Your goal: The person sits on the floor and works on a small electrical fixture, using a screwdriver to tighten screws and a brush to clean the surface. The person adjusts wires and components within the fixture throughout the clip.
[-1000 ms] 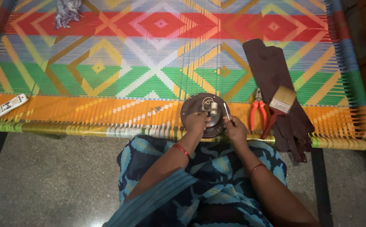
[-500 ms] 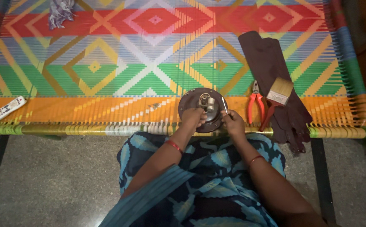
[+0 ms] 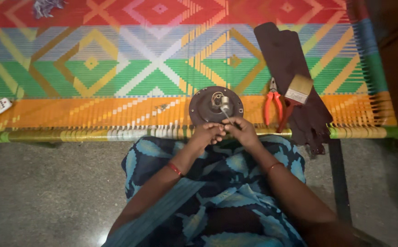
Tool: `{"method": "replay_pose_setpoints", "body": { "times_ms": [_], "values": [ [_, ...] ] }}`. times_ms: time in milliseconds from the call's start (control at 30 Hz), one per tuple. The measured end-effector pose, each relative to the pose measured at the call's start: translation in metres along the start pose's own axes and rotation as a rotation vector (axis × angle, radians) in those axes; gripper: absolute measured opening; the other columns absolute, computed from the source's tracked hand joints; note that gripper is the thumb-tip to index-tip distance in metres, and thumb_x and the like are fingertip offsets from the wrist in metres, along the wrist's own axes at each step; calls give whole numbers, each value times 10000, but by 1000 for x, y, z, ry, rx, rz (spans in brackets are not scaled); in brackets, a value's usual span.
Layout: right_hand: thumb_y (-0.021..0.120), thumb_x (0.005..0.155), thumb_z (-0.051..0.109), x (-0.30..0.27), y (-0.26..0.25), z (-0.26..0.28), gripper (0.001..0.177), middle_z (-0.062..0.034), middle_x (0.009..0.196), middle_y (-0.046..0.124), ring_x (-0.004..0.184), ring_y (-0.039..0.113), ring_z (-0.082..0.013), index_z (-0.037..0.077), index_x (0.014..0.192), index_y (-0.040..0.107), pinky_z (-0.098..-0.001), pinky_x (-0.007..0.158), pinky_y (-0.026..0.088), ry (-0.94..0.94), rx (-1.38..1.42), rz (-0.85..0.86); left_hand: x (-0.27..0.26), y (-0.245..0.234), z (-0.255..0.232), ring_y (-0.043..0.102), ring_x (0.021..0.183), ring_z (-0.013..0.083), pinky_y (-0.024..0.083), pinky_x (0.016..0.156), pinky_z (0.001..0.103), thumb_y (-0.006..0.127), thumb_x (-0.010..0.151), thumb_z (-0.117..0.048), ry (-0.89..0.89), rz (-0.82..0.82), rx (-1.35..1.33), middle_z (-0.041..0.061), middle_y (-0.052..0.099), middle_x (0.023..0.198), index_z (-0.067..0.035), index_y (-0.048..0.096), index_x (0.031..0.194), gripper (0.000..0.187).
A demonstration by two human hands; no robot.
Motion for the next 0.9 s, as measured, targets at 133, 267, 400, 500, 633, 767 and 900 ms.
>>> {"method": "replay_pose_setpoints", "body": {
  "times_ms": [133,267,400,500,633,767,900],
  "values": [
    [726,945,132,-4,6,10,155,-31,956,768,891,707,-100,23,1053,752,-256,802,562,-191,-454,26,4,-7,17,646,681,77,481,583,215,667,964,-219,6,7,-5,35,752,870,-28,731,1119,253],
    [749,916,107,-5,-4,-2,123,-46,939,759,877,715,-105,16,999,744,-276,788,562,-237,-567,-4,6,-13,30,632,671,68,477,575,206,647,992,-240,-65,4,-5,37,751,862,-11,738,1121,278],
    [710,930,138,10,-49,-28,119,-30,932,724,855,679,-98,58,1017,698,-269,733,576,-68,-290,-269,12,-28,18,641,687,67,497,597,208,648,976,-234,65,-77,-71,29,769,913,-65,723,1167,266],
    [723,941,146,24,-91,-21,139,-84,905,717,833,680,-161,20,998,708,-296,766,545,-270,-697,-497,15,-46,-1,647,709,72,509,610,225,648,965,-234,194,-213,23,19,770,955,-81,721,1182,275],
    [662,930,177,30,-112,-29,125,-95,883,756,812,744,-199,78,982,718,-355,750,584,-85,-751,-582,8,-52,-33,716,822,158,556,740,292,709,939,-193,561,-435,358,75,785,991,-79,757,1151,245],
    [697,911,273,43,-102,-24,182,-177,930,744,866,712,-379,123,1003,744,-487,773,557,61,-1097,-678,-9,-37,-56,741,933,264,566,828,365,738,929,-188,694,-528,551,106,776,1035,-110,771,1134,222],
    [658,924,289,52,-91,-22,193,-181,956,736,902,698,-418,143,1017,743,-515,799,551,115,-1202,-720,-22,-25,-75,691,1002,300,542,893,395,742,874,-188,643,-492,674,108,726,1103,-120,740,1175,309]
  ]
}}
Point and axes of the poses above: each hand's wrist, its own x-axis towards the middle knuckle, its own y-axis out of the palm, z = x × y, the point moved 4 cm from there along x, towards the middle knuckle
